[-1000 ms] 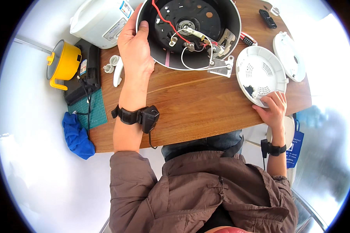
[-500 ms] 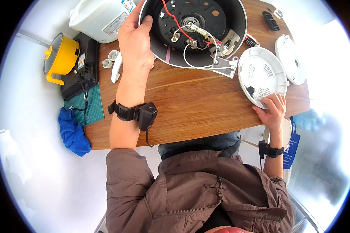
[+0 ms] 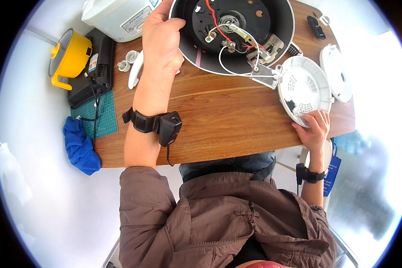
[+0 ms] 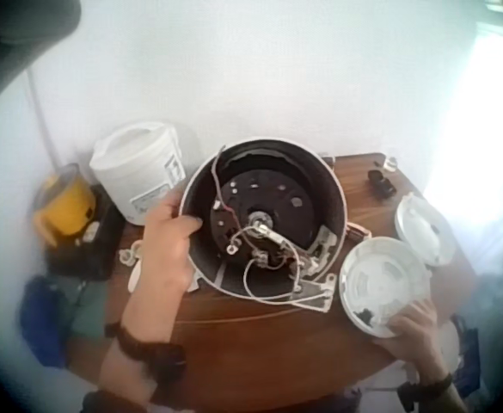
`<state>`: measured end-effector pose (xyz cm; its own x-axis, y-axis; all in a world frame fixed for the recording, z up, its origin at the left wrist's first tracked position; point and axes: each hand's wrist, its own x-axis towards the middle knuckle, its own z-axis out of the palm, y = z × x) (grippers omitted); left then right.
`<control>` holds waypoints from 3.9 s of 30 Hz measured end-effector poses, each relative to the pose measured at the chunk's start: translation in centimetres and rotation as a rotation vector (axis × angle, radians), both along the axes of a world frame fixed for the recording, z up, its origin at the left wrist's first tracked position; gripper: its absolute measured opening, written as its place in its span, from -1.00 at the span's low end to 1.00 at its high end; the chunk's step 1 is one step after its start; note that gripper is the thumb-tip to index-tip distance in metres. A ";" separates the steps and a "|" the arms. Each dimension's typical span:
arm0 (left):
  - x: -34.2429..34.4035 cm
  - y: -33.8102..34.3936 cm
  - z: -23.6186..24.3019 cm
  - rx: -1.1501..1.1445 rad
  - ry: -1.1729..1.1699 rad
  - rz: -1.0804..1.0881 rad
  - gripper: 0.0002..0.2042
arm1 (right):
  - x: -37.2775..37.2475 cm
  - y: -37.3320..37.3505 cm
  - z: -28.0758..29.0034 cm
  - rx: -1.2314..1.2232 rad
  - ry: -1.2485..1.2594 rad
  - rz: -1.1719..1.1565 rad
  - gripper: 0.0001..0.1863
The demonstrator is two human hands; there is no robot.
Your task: The person disassembles a white rice cooker using a screwdriver, removing the bottom cover and internal components. They then manipulate the internal wiring and heating element assembly.
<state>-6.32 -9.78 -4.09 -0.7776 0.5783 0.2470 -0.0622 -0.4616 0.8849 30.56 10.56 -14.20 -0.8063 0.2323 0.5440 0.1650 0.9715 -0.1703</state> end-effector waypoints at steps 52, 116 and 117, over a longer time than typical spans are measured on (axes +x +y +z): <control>-0.9 2.3 -1.3 -0.268 0.452 0.371 -0.68 | -0.5 -0.1 0.3 -0.002 -0.031 -0.059 -0.55; -1.6 3.1 -0.4 -0.251 0.480 0.314 -0.67 | -0.7 -0.1 0.3 -0.005 -0.081 -0.093 -0.56; -1.7 3.2 -0.5 -0.255 0.501 0.333 -0.67 | -0.6 -0.2 0.3 -0.006 -0.087 -0.095 -0.56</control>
<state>-8.00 -6.61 -4.59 -0.7515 0.4144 0.5133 0.4968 -0.1564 0.8537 29.92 10.36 -13.94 -0.8249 0.3127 0.4709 0.2705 0.9498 -0.1570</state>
